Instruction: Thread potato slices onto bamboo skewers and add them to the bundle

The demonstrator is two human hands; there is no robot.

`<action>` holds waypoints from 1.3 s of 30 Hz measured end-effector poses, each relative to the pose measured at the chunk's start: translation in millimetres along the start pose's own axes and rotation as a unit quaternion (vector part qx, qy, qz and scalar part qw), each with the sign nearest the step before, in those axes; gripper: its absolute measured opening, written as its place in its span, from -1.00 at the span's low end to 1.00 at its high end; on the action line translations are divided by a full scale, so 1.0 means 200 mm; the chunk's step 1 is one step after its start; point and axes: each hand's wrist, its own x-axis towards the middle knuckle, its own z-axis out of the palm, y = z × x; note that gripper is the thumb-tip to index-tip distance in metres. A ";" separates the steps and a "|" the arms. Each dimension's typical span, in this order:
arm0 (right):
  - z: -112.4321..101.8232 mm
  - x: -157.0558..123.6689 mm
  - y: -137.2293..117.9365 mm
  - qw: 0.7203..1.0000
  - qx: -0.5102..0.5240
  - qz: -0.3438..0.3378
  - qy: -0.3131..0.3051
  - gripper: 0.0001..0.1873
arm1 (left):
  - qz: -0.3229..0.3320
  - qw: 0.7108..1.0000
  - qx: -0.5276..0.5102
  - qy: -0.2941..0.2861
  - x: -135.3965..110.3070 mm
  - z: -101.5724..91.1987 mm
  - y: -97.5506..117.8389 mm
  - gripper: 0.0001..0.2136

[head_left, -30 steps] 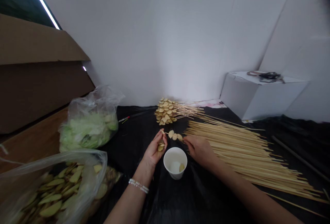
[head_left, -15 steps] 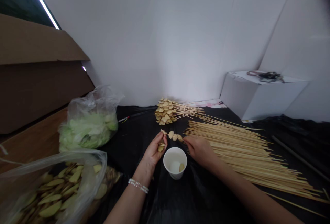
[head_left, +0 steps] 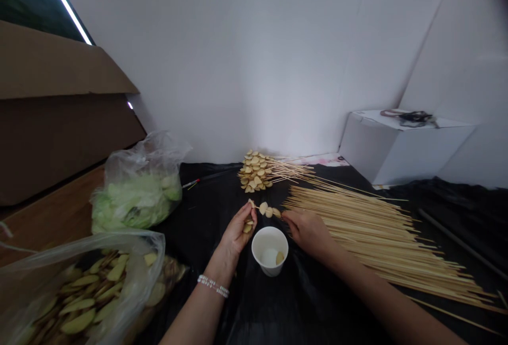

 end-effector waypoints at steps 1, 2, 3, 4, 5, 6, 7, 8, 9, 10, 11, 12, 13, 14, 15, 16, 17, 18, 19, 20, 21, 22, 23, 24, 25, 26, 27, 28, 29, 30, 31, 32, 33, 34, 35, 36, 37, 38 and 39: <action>0.00 0.00 0.00 1.000 -0.004 0.001 -0.002 -0.71 | 0.009 1.000 0.008 0.002 0.00 0.00 0.00 -0.87; 0.00 0.00 0.00 1.000 -0.007 0.003 -0.004 -0.71 | 0.020 1.000 0.017 0.003 0.01 0.00 0.00 -0.86; 0.00 0.00 0.00 1.000 -0.011 0.004 -0.006 -0.72 | 0.029 0.999 0.025 0.004 0.01 0.00 -0.01 -0.86; -0.01 0.00 0.00 1.000 -0.012 0.005 -0.007 -0.72 | 0.037 0.999 0.033 0.005 0.01 0.00 -0.01 -0.86; -0.01 0.00 0.00 1.000 -0.012 0.003 -0.008 -0.72 | 0.041 0.998 0.038 0.007 0.01 -0.01 -0.01 -0.86; -0.01 0.00 0.00 1.000 -0.010 0.001 -0.009 -0.72 | 0.043 0.998 0.041 0.008 0.01 -0.01 -0.01 -0.86; -0.01 0.00 0.00 1.000 -0.008 0.000 -0.009 -0.72 | 0.044 0.998 0.044 0.008 0.01 -0.01 -0.01 -0.86; 0.00 0.00 0.00 1.000 -0.007 0.000 -0.010 -0.71 | 0.045 0.998 0.048 0.008 0.01 -0.01 -0.01 -0.86; 0.00 0.00 0.00 1.000 -0.007 0.001 -0.012 -0.71 | 0.047 0.997 0.053 0.007 0.01 -0.01 -0.02 -0.87; 0.00 0.00 0.00 1.000 -0.009 0.004 -0.014 -0.71 | 0.050 0.997 0.061 0.004 0.01 -0.01 -0.02 -0.88; 0.00 0.00 -0.01 1.000 -0.011 0.007 -0.018 -0.71 | 0.054 0.996 0.071 0.001 0.01 -0.01 -0.02 -0.89; 0.00 0.00 -0.01 1.000 -0.015 0.011 -0.021 -0.71 | 0.059 0.995 0.082 -0.002 0.01 -0.01 -0.02 -0.90; 0.00 0.00 -0.01 0.999 -0.018 0.016 -0.024 -0.72 | 0.066 0.994 0.091 -0.004 0.01 -0.01 -0.03 -0.91; 0.00 0.00 -0.01 0.999 -0.022 0.020 -0.027 -0.73 | 0.073 0.992 0.098 -0.005 0.01 -0.01 -0.03 -0.91; -0.01 0.00 -0.01 0.999 -0.026 0.025 -0.030 -0.73 | 0.081 0.991 0.105 -0.007 0.01 -0.02 -0.03 -0.91; -0.01 0.00 -0.02 0.999 -0.029 0.028 -0.033 -0.74 | 0.087 0.990 0.110 -0.010 0.01 -0.02 -0.04 -0.90; -0.01 0.00 -0.02 0.998 -0.031 0.030 -0.035 -0.74 | 0.092 0.989 0.114 -0.012 0.01 -0.02 -0.04 -0.90; -0.01 0.00 -0.02 0.998 -0.031 0.030 -0.038 -0.75 | 0.096 0.988 0.117 -0.014 0.01 -0.02 -0.04 -0.90; -0.01 0.00 -0.02 0.998 -0.031 0.031 -0.040 -0.75 | 0.099 0.988 0.119 -0.016 0.02 -0.02 -0.04 -0.90; -0.01 0.00 -0.02 0.998 -0.030 0.030 -0.041 -0.75 | 0.102 0.987 0.122 -0.019 0.02 -0.02 -0.04 -0.89; -0.01 0.00 -0.02 0.998 -0.028 0.029 -0.042 -0.74 | 0.103 0.987 0.123 -0.021 0.02 -0.02 -0.04 -0.89; -0.01 0.00 -0.02 0.998 -0.025 0.027 -0.042 -0.74 | 0.105 0.986 0.126 -0.023 0.01 -0.02 -0.04 -0.88; -0.01 0.00 -0.02 0.999 -0.023 0.025 -0.043 -0.74 | 0.106 0.986 0.128 -0.025 0.01 -0.02 -0.04 -0.88; 0.00 0.00 -0.02 0.999 -0.020 0.024 -0.043 -0.74 | 0.107 0.985 0.130 -0.027 0.01 -0.02 -0.04 -0.88; 0.00 0.00 -0.02 0.999 -0.015 0.022 -0.041 -0.74 | 0.107 0.985 0.130 -0.028 0.01 -0.02 -0.04 -0.89; 0.01 0.00 -0.02 0.999 -0.008 0.020 -0.039 -0.74 | 0.106 0.985 0.131 -0.027 0.01 -0.02 -0.04 -0.90; 0.01 0.00 -0.02 0.999 0.000 0.019 -0.034 -0.74 | 0.103 0.986 0.131 -0.024 0.01 -0.01 -0.04 -0.91; 0.02 -0.01 -0.02 0.999 0.009 0.017 -0.028 -0.74 | 0.100 0.986 0.131 -0.021 0.00 -0.01 -0.04 -0.93; 0.02 0.00 -0.02 0.999 0.018 0.015 -0.023 -0.73 | 0.098 0.987 0.130 -0.017 0.00 -0.01 -0.04 -0.93; 0.03 0.00 -0.01 0.999 0.024 0.013 -0.018 -0.72 | 0.096 0.987 0.128 -0.013 0.00 -0.01 -0.04 -0.93; 0.03 0.00 -0.01 0.999 0.027 0.013 -0.016 -0.72 | 0.095 0.988 0.125 -0.009 0.00 0.00 -0.04 -0.93; 0.03 0.00 -0.01 0.999 0.028 0.014 -0.015 -0.71 | 0.096 0.988 0.120 -0.006 0.00 0.00 -0.05 -0.92; 0.04 0.00 0.00 0.999 0.026 0.017 -0.016 -0.71 | 0.097 0.989 0.115 -0.002 0.00 0.00 -0.05 -0.92; 0.04 0.00 0.00 0.999 0.024 0.020 -0.018 -0.71 | 0.098 0.989 0.111 0.000 0.00 0.00 -0.05 -0.92; 0.04 0.00 0.00 0.999 0.022 0.025 -0.020 -0.71 | 0.099 0.989 0.109 0.000 0.00 0.00 -0.06 -0.92; 0.04 0.00 0.01 0.999 0.021 0.028 -0.021 -0.72 | 0.099 0.989 0.111 -0.003 0.00 0.00 -0.06 -0.93; 0.04 0.00 0.01 0.999 0.020 0.032 -0.022 -0.72 | 0.098 0.988 0.116 -0.008 0.00 0.00 -0.06 -0.94; 0.04 0.00 0.01 0.999 0.019 0.034 -0.021 -0.73 | 0.097 0.988 0.122 -0.013 0.00 0.00 -0.07 -0.94; 0.04 0.01 0.01 0.999 0.018 0.034 -0.020 -0.73 | 0.097 0.987 0.127 -0.015 0.00 0.00 -0.07 -0.93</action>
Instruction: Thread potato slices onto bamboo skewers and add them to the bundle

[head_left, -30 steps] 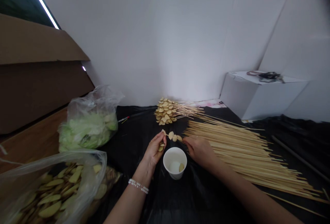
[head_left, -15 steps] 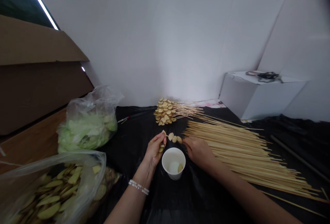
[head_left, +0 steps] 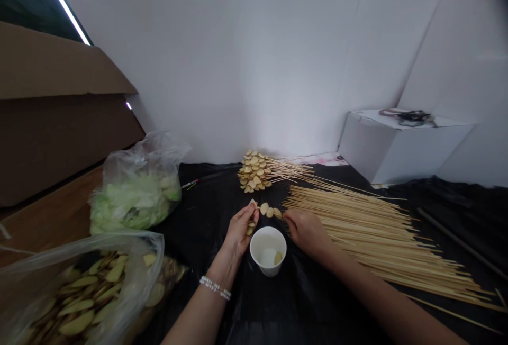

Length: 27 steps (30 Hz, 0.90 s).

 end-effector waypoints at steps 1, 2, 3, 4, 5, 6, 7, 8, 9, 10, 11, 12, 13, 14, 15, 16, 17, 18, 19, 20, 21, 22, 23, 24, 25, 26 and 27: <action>0.00 0.00 0.00 1.000 -0.001 -0.001 0.005 -0.73 | 0.000 1.000 0.003 0.001 0.00 0.00 0.00 -0.93; -0.01 0.00 0.00 1.000 -0.003 -0.002 0.011 -0.74 | -0.001 1.000 0.004 0.005 -0.01 0.00 0.00 -0.93; -0.01 0.00 0.00 1.000 -0.006 -0.005 0.018 -0.75 | -0.001 1.000 0.004 0.008 -0.01 0.01 0.00 -0.93; -0.01 0.00 0.00 1.000 -0.010 -0.008 0.026 -0.75 | -0.001 1.000 0.005 0.008 -0.01 0.01 0.00 -0.93; -0.01 0.00 0.00 0.999 -0.013 -0.010 0.032 -0.76 | -0.001 1.000 0.007 0.005 -0.01 0.01 0.00 -0.94; -0.01 0.00 0.00 0.999 -0.015 -0.014 0.035 -0.76 | -0.001 1.000 0.012 0.000 -0.01 0.01 0.01 -0.94; 0.00 0.00 0.00 0.999 -0.017 -0.016 0.036 -0.76 | 0.000 1.000 0.016 -0.004 -0.01 0.01 0.01 -0.94; 0.00 0.00 0.00 0.999 -0.018 -0.017 0.033 -0.76 | 0.001 1.000 0.019 -0.005 -0.01 0.01 0.01 -0.93; 0.01 0.00 0.01 0.999 -0.018 -0.017 0.028 -0.76 | 0.003 1.000 0.019 -0.005 -0.01 0.01 0.00 -0.93; 0.02 -0.01 0.01 0.999 -0.018 -0.017 0.021 -0.76 | 0.005 1.000 0.018 -0.004 -0.01 0.00 0.00 -0.92; 0.02 -0.01 0.01 1.000 -0.019 -0.016 0.013 -0.76 | 0.006 1.000 0.017 -0.005 0.00 0.00 0.00 -0.91; 0.03 -0.01 0.01 1.000 -0.020 -0.017 0.006 -0.76 | 0.007 1.000 0.018 -0.010 0.00 0.00 0.00 -0.90; 0.04 -0.01 0.01 1.000 -0.020 -0.018 0.000 -0.77 | 0.006 1.000 0.022 -0.018 0.00 -0.01 0.00 -0.88; 0.04 -0.01 0.01 1.000 -0.020 -0.020 -0.004 -0.77 | 0.007 0.999 0.026 -0.026 0.00 -0.01 0.00 -0.87; 0.05 0.00 0.01 1.000 -0.018 -0.022 -0.005 -0.77 | 0.009 0.999 0.029 -0.033 0.00 -0.01 0.00 -0.86; 0.05 0.00 0.01 1.000 -0.016 -0.022 -0.004 -0.77 | 0.010 0.999 0.031 -0.038 0.00 -0.01 0.00 -0.85; 0.05 0.00 0.01 1.000 -0.013 -0.022 -0.001 -0.77 | 0.011 0.998 0.034 -0.042 0.00 -0.01 0.00 -0.85; 0.04 0.00 0.01 1.000 -0.010 -0.022 0.004 -0.77 | 0.010 0.998 0.037 -0.045 0.00 -0.01 0.00 -0.84; 0.04 0.00 0.01 1.000 -0.008 -0.022 0.010 -0.77 | 0.008 0.998 0.040 -0.048 0.00 -0.01 0.00 -0.83; 0.04 0.00 0.01 1.000 -0.008 -0.022 0.016 -0.76 | 0.006 0.998 0.043 -0.050 -0.01 -0.01 0.00 -0.83; 0.04 0.00 0.01 1.000 -0.008 -0.022 0.021 -0.76 | 0.003 0.998 0.045 -0.051 -0.01 -0.01 0.00 -0.83; 0.04 0.00 0.01 0.999 -0.007 -0.022 0.024 -0.76 | 0.001 0.998 0.046 -0.050 -0.01 0.00 0.00 -0.84; 0.04 0.00 0.01 0.999 -0.006 -0.023 0.023 -0.76 | 0.000 0.998 0.045 -0.048 -0.01 0.00 0.01 -0.85; 0.04 0.00 0.01 1.000 -0.003 -0.024 0.019 -0.76 | -0.002 0.998 0.043 -0.045 -0.01 0.00 0.01 -0.86; 0.04 0.00 0.01 1.000 -0.002 -0.026 0.013 -0.76 | -0.003 0.998 0.041 -0.044 -0.01 0.00 0.01 -0.87; 0.04 0.00 0.01 1.000 0.000 -0.028 0.007 -0.77 | -0.003 0.998 0.041 -0.044 -0.01 0.00 0.01 -0.88; 0.04 -0.01 0.01 1.000 0.002 -0.030 0.002 -0.77 | -0.003 0.998 0.040 -0.044 -0.01 0.00 0.01 -0.89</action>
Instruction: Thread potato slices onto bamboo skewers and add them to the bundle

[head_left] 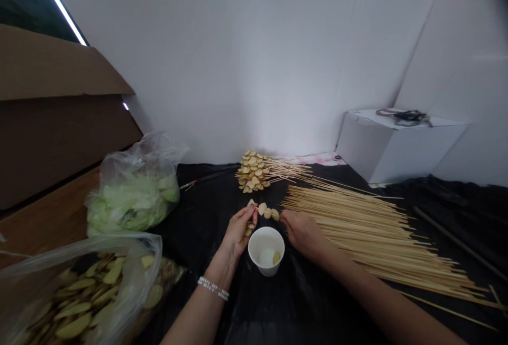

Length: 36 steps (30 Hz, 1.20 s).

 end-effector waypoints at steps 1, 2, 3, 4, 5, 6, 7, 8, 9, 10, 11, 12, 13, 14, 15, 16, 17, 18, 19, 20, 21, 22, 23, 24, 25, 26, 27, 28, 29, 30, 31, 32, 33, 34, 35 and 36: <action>0.00 0.00 0.00 1.000 0.003 -0.003 -0.003 -0.77 | -0.001 1.000 -0.002 0.002 0.00 0.00 0.00 -0.90; 0.00 0.00 0.00 1.000 0.006 -0.005 -0.006 -0.77 | -0.004 1.000 -0.004 0.006 0.00 0.00 0.00 -0.91; 0.00 0.00 -0.01 1.000 0.008 -0.005 -0.006 -0.76 | -0.006 1.000 -0.007 0.010 0.00 0.00 0.00 -0.92; -0.01 0.00 -0.01 1.000 0.009 -0.005 -0.005 -0.77 | -0.007 1.000 -0.010 0.013 0.00 0.00 0.00 -0.92; -0.01 0.00 -0.01 1.000 0.007 -0.004 -0.003 -0.77 | -0.007 1.000 -0.012 0.014 0.00 0.00 0.00 -0.93; -0.01 0.00 -0.01 1.000 0.002 -0.003 -0.001 -0.77 | -0.007 1.000 -0.012 0.013 0.00 0.00 0.00 -0.93; -0.01 0.00 -0.01 1.000 -0.005 -0.002 0.002 -0.77 | -0.007 1.000 -0.010 0.011 0.00 0.00 0.00 -0.93; -0.01 0.00 -0.01 1.000 -0.011 -0.002 0.005 -0.77 | -0.006 1.000 -0.009 0.009 0.00 0.00 0.00 -0.94; -0.02 0.00 -0.01 1.000 -0.016 -0.003 0.007 -0.77 | -0.006 1.000 -0.008 0.008 0.00 0.00 0.00 -0.94; -0.02 0.00 -0.01 1.000 -0.018 -0.004 0.007 -0.77 | -0.008 1.000 -0.009 0.008 0.00 0.00 0.00 -0.95; -0.02 0.00 -0.01 1.000 -0.017 -0.003 0.005 -0.77 | -0.010 1.000 -0.012 0.008 0.00 0.00 0.00 -0.95; -0.02 0.00 -0.01 1.000 -0.011 -0.002 0.002 -0.76 | -0.011 1.000 -0.015 0.010 0.00 0.00 0.00 -0.94; -0.02 0.00 -0.01 1.000 -0.001 0.001 -0.002 -0.76 | -0.012 1.000 -0.018 0.011 0.00 0.00 0.00 -0.93; -0.02 0.00 -0.01 1.000 0.014 0.003 -0.004 -0.77 | -0.012 1.000 -0.020 0.012 0.00 0.00 0.00 -0.92; -0.03 0.00 -0.01 0.999 0.033 0.006 -0.007 -0.77 | -0.009 1.000 -0.018 0.009 0.00 0.00 0.00 -0.91; -0.03 0.00 -0.01 0.999 0.053 0.008 -0.008 -0.77 | -0.004 1.000 -0.014 0.002 0.00 0.00 0.00 -0.90; -0.04 0.00 -0.02 0.997 0.071 0.011 -0.009 -0.78 | 0.002 1.000 -0.009 -0.005 0.00 0.00 0.00 -0.88; -0.04 0.00 -0.02 0.996 0.085 0.014 -0.010 -0.78 | 0.007 1.000 -0.004 -0.012 0.00 0.00 0.00 -0.86; -0.04 0.00 -0.02 0.995 0.094 0.016 -0.012 -0.78 | 0.011 1.000 0.000 -0.016 0.00 0.00 0.00 -0.85; -0.04 0.01 -0.02 0.995 0.099 0.017 -0.015 -0.79 | 0.011 1.000 0.003 -0.016 0.00 0.00 0.00 -0.85; -0.04 0.01 -0.01 0.995 0.098 0.018 -0.018 -0.79 | 0.010 1.000 0.003 -0.013 0.00 0.00 -0.01 -0.86; -0.04 0.01 -0.01 0.995 0.094 0.016 -0.020 -0.79 | 0.006 1.000 0.002 -0.009 0.00 0.00 -0.01 -0.87; -0.03 0.01 -0.01 0.996 0.087 0.016 -0.022 -0.79 | 0.002 1.000 0.000 -0.005 0.00 0.00 -0.01 -0.90; -0.03 0.01 -0.01 0.997 0.079 0.016 -0.023 -0.79 | -0.002 1.000 -0.003 -0.003 0.00 0.00 0.00 -0.92; -0.03 0.01 -0.01 0.997 0.069 0.016 -0.024 -0.78 | -0.006 1.000 -0.005 -0.001 0.00 0.01 0.00 -0.93; -0.03 0.01 -0.01 0.998 0.058 0.017 -0.024 -0.78 | -0.009 1.000 -0.008 0.000 0.00 0.01 0.00 -0.94; -0.03 0.01 -0.01 0.998 0.048 0.017 -0.024 -0.77 | -0.009 1.000 -0.009 0.001 0.00 0.01 0.00 -0.95; -0.03 0.00 -0.01 0.999 0.040 0.016 -0.025 -0.77 | -0.008 1.000 -0.010 0.002 0.00 0.01 0.00 -0.94; -0.03 0.00 -0.02 0.999 0.034 0.013 -0.025 -0.76 | -0.006 1.000 -0.010 0.004 0.00 0.01 0.00 -0.94; -0.03 0.00 -0.02 0.999 0.030 0.007 -0.024 -0.76 | -0.005 1.000 -0.009 0.005 -0.01 0.01 0.01 -0.94; -0.03 0.00 -0.02 0.999 0.028 0.001 -0.022 -0.76 | -0.004 1.000 -0.007 0.006 -0.01 0.01 0.01 -0.94; -0.04 0.00 -0.02 0.999 0.026 -0.005 -0.020 -0.76 | -0.005 1.000 -0.006 0.007 -0.01 0.02 0.01 -0.93; -0.04 0.00 -0.03 0.999 0.024 -0.012 -0.018 -0.76 | -0.008 1.000 -0.006 0.009 -0.01 0.02 0.01 -0.92; -0.04 0.00 -0.03 0.999 0.022 -0.018 -0.016 -0.76 | -0.012 1.000 -0.007 0.009 -0.02 0.02 0.02 -0.90; -0.04 0.00 -0.03 0.999 0.020 -0.023 -0.015 -0.75 | -0.019 1.000 -0.011 0.012 -0.02 0.03 0.02 -0.88; -0.03 -0.01 -0.03 0.999 0.018 -0.026 -0.014 -0.75 | -0.026 0.999 -0.018 0.017 -0.02 0.03 0.03 -0.85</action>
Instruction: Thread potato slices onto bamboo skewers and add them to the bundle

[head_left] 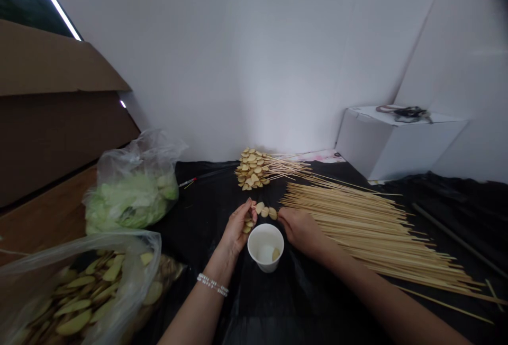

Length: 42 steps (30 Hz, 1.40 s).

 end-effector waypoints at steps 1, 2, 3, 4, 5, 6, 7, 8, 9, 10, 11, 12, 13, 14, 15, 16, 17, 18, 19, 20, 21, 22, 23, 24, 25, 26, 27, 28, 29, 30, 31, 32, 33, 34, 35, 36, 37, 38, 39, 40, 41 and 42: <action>0.00 0.00 0.00 1.000 -0.001 -0.003 0.000 -0.75 | -0.011 1.000 -0.009 0.008 0.00 0.00 0.01 -0.82; 0.01 0.00 0.00 1.000 -0.003 -0.005 -0.001 -0.75 | -0.024 0.999 -0.019 0.016 0.00 0.01 0.01 -0.79; 0.01 0.00 0.01 1.000 -0.004 -0.005 -0.001 -0.75 | -0.038 0.999 -0.030 0.025 0.00 0.01 0.02 -0.75; 0.01 0.00 0.01 1.000 -0.005 -0.006 0.000 -0.76 | -0.051 0.997 -0.041 0.031 0.00 0.01 0.02 -0.72; 0.01 0.00 0.01 1.000 -0.006 -0.006 0.000 -0.76 | -0.059 0.996 -0.049 0.034 0.00 0.01 0.02 -0.69; 0.01 0.00 0.01 1.000 -0.007 -0.005 0.000 -0.76 | -0.062 0.996 -0.054 0.032 -0.01 0.01 0.02 -0.68; 0.01 0.00 0.01 1.000 -0.008 -0.004 0.001 -0.76 | -0.058 0.996 -0.057 0.029 -0.01 0.01 0.02 -0.69; 0.01 0.00 0.01 1.000 -0.008 -0.002 0.000 -0.75 | -0.049 0.997 -0.057 0.026 -0.01 0.01 0.02 -0.73; 0.01 0.01 0.01 1.000 -0.009 -0.002 0.000 -0.75 | -0.039 0.998 -0.054 0.024 -0.01 0.02 0.02 -0.79; 0.01 0.01 0.01 1.000 -0.009 -0.001 0.000 -0.75 | -0.031 0.998 -0.049 0.024 -0.01 0.02 0.02 -0.85; 0.00 0.01 0.01 1.000 -0.009 -0.002 0.000 -0.75 | -0.028 0.998 -0.045 0.027 -0.02 0.02 0.02 -0.89; 0.00 0.01 0.00 1.000 -0.008 -0.006 0.000 -0.75 | -0.032 0.998 -0.046 0.030 -0.02 0.02 0.02 -0.90; 0.00 0.01 0.00 1.000 -0.007 -0.010 0.000 -0.75 | -0.041 0.997 -0.051 0.031 -0.02 0.01 0.02 -0.87; 0.00 0.00 0.00 1.000 -0.006 -0.016 0.000 -0.76 | -0.052 0.996 -0.060 0.033 -0.02 0.01 0.02 -0.81; -0.01 0.00 0.00 1.000 -0.005 -0.020 0.001 -0.76 | -0.062 0.995 -0.072 0.034 -0.01 0.01 0.03 -0.75; -0.01 0.00 0.00 1.000 -0.003 -0.023 0.004 -0.75 | -0.070 0.993 -0.084 0.032 -0.01 0.00 0.04 -0.71; -0.01 0.00 0.00 1.000 0.001 -0.024 0.008 -0.75 | -0.075 0.992 -0.094 0.029 -0.01 -0.01 0.04 -0.68; -0.01 0.00 0.00 1.000 0.005 -0.024 0.015 -0.75 | -0.078 0.992 -0.101 0.022 -0.01 -0.01 0.05 -0.67; -0.02 0.00 0.00 0.999 0.009 -0.022 0.023 -0.75 | -0.081 0.991 -0.105 0.013 -0.01 -0.01 0.05 -0.66; -0.02 0.00 0.00 0.999 0.013 -0.018 0.032 -0.74 | -0.083 0.991 -0.108 0.003 -0.01 -0.01 0.05 -0.65; -0.02 0.00 0.00 0.999 0.016 -0.013 0.042 -0.74 | -0.082 0.991 -0.109 -0.006 -0.01 -0.01 0.05 -0.63; -0.01 0.00 0.00 0.999 0.016 -0.007 0.052 -0.74 | -0.078 0.991 -0.109 -0.012 -0.01 -0.01 0.04 -0.63; -0.01 0.00 0.00 0.998 0.016 0.000 0.060 -0.74 | -0.071 0.992 -0.108 -0.014 -0.01 -0.01 0.04 -0.65; -0.01 0.00 0.01 0.998 0.015 0.008 0.067 -0.73 | -0.061 0.993 -0.104 -0.013 -0.01 -0.01 0.03 -0.70; -0.01 0.00 0.01 0.997 0.015 0.013 0.071 -0.73 | -0.049 0.994 -0.098 -0.012 -0.01 -0.01 0.02 -0.77; -0.01 0.00 0.01 0.997 0.014 0.017 0.072 -0.73 | -0.036 0.995 -0.090 -0.011 -0.01 -0.01 0.02 -0.84; -0.01 0.00 0.01 0.997 0.014 0.019 0.072 -0.72 | -0.024 0.996 -0.081 -0.010 -0.01 -0.01 0.01 -0.90; -0.01 0.00 0.01 0.997 0.014 0.020 0.071 -0.73 | -0.013 0.997 -0.071 -0.009 -0.01 -0.01 0.01 -0.94; -0.01 0.00 0.01 0.997 0.013 0.021 0.068 -0.73 | -0.006 0.998 -0.064 -0.008 -0.01 -0.01 0.00 -0.94; -0.01 0.00 0.01 0.998 0.013 0.022 0.065 -0.74 | 0.000 0.998 -0.059 -0.007 -0.01 -0.01 0.00 -0.94; -0.01 0.00 0.01 0.998 0.013 0.022 0.060 -0.74 | 0.005 0.998 -0.056 -0.007 0.00 -0.01 0.00 -0.93; -0.01 0.00 0.01 0.998 0.012 0.022 0.055 -0.75 | 0.007 0.998 -0.055 -0.008 0.00 -0.01 0.00 -0.92; -0.01 0.00 0.01 0.999 0.013 0.022 0.048 -0.75 | 0.010 0.998 -0.054 -0.011 0.00 -0.01 0.00 -0.90; -0.02 0.00 0.01 0.999 0.014 0.021 0.040 -0.75 | 0.012 0.998 -0.054 -0.013 0.00 -0.02 0.00 -0.89; -0.02 0.00 0.00 0.999 0.015 0.020 0.033 -0.75 | 0.015 0.998 -0.056 -0.013 0.01 -0.02 0.00 -0.88; -0.03 0.00 0.00 0.999 0.016 0.020 0.026 -0.75 | 0.017 0.998 -0.059 -0.012 0.01 -0.02 0.00 -0.87; -0.03 0.00 0.00 0.999 0.016 0.021 0.018 -0.75 | 0.019 0.998 -0.064 -0.010 0.01 -0.03 0.00 -0.87; -0.04 0.00 0.01 1.000 0.015 0.022 0.010 -0.75 | 0.021 0.997 -0.069 -0.008 0.02 -0.03 0.00 -0.87; -0.04 0.00 0.01 1.000 0.013 0.024 0.003 -0.75 | 0.024 0.997 -0.074 -0.007 0.02 -0.04 0.00 -0.87; -0.04 0.00 0.01 1.000 0.010 0.026 -0.003 -0.74 | 0.027 0.997 -0.078 -0.006 0.02 -0.04 0.01 -0.87; -0.05 0.01 0.01 1.000 0.006 0.028 -0.008 -0.74 | 0.029 0.996 -0.079 -0.006 0.03 -0.04 0.01 -0.87; -0.05 0.01 0.01 1.000 0.002 0.029 -0.008 -0.74 | 0.030 0.996 -0.079 -0.004 0.03 -0.05 0.01 -0.87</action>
